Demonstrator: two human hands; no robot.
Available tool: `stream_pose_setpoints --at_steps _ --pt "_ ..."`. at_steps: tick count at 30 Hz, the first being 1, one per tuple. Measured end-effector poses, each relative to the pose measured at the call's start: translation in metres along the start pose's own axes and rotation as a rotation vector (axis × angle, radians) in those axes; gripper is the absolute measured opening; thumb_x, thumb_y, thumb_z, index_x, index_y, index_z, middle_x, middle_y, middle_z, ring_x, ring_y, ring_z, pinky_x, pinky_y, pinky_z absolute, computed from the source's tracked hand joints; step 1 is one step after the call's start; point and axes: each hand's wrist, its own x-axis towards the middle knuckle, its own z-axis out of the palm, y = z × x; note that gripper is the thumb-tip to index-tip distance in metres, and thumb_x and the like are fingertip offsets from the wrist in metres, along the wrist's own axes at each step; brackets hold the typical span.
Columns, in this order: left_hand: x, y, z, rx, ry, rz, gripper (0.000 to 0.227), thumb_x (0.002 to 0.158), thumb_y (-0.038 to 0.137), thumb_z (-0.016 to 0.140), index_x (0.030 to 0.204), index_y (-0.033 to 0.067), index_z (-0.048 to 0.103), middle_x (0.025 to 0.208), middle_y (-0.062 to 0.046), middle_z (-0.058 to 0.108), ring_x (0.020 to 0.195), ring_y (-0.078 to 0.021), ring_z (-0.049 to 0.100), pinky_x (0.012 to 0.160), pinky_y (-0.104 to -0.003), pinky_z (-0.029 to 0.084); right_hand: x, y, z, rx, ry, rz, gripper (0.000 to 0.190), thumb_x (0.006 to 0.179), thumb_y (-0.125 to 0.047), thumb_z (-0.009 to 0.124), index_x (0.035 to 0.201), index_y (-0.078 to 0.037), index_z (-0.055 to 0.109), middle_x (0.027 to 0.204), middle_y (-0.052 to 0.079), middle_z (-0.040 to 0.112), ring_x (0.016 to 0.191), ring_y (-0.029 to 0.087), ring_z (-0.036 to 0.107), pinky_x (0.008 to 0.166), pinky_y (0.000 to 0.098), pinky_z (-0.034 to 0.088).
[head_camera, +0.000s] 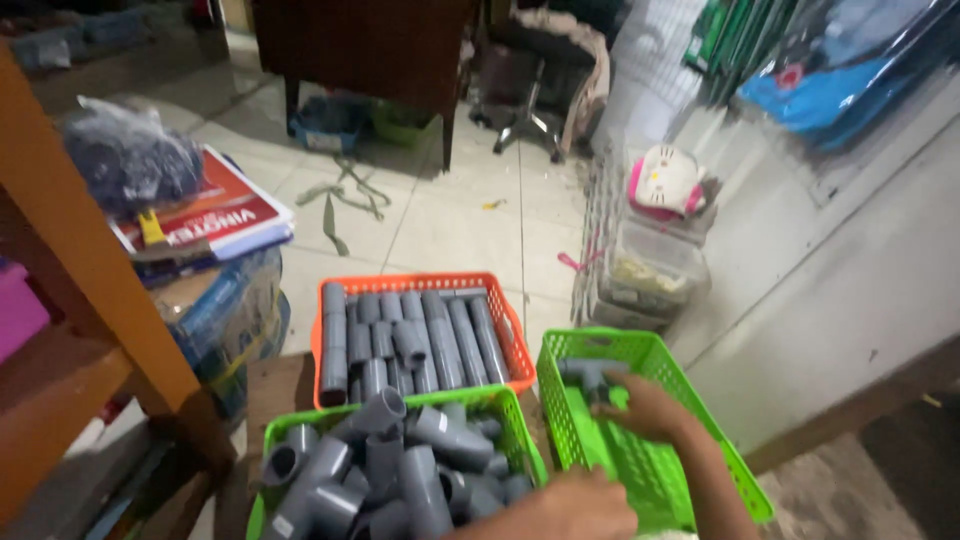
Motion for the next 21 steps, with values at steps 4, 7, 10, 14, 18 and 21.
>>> stream_pose_setpoints --at_steps 4,7,10,14,18,21 --pt "0.022 -0.002 0.021 -0.315 -0.017 -0.347 0.038 0.087 0.031 0.053 0.116 0.0109 0.068 0.127 -0.018 0.054 0.116 -0.0435 0.056 0.085 -0.073 0.050 -0.024 -0.016 -0.007 0.034 -0.051 0.082 0.081 0.084 -0.061 0.074 0.155 -0.041 0.040 0.152 0.010 0.053 0.134 0.028 0.060 0.110 0.0428 0.049" --pt "0.037 -0.018 0.041 -0.463 0.056 -0.416 0.042 0.104 0.038 0.035 0.131 0.0158 0.059 0.141 -0.027 0.044 0.118 -0.0612 0.048 0.087 -0.081 0.039 -0.016 -0.001 0.000 0.001 0.011 -0.013 0.082 0.082 -0.064 0.073 0.153 -0.034 0.045 0.140 0.011 0.064 0.125 0.027 0.067 0.104 0.0368 0.049" --pt "0.093 -0.066 0.144 0.185 0.447 0.006 0.025 0.098 0.029 0.055 0.093 0.0172 0.075 0.094 -0.008 0.067 0.104 -0.0450 0.062 0.069 -0.075 0.044 -0.009 0.009 0.009 0.097 0.075 -0.099 0.082 0.082 -0.061 0.074 0.149 -0.022 0.049 0.149 0.004 0.058 0.134 0.021 0.060 0.111 0.0358 0.044" --pt "0.034 -0.026 0.042 0.027 0.147 -0.040 0.035 0.103 0.028 0.047 0.119 0.0102 0.073 0.127 -0.021 0.055 0.130 -0.0615 0.035 0.080 -0.085 0.037 -0.039 -0.021 -0.027 0.171 0.048 -0.036 0.079 0.082 -0.060 0.072 0.149 -0.022 0.051 0.147 0.005 0.061 0.130 0.021 0.062 0.106 0.0356 0.047" --pt "-0.005 0.000 0.004 -0.055 0.101 -0.049 0.031 0.094 0.025 0.061 0.115 0.0074 0.074 0.125 -0.020 0.059 0.128 -0.0533 0.043 0.089 -0.072 0.042 -0.041 -0.016 -0.007 0.142 0.058 -0.090 0.079 0.084 -0.058 0.070 0.151 -0.022 0.048 0.147 0.009 0.059 0.131 0.024 0.061 0.109 0.0379 0.044" --pt "-0.028 -0.012 0.025 0.021 0.096 -0.165 0.032 0.093 0.029 0.062 0.114 0.0089 0.075 0.119 -0.017 0.062 0.123 -0.0494 0.049 0.087 -0.068 0.044 -0.036 -0.003 0.007 0.182 0.035 -0.034 0.078 0.083 -0.055 0.072 0.153 -0.031 0.046 0.147 0.006 0.061 0.128 0.023 0.067 0.108 0.0376 0.049"
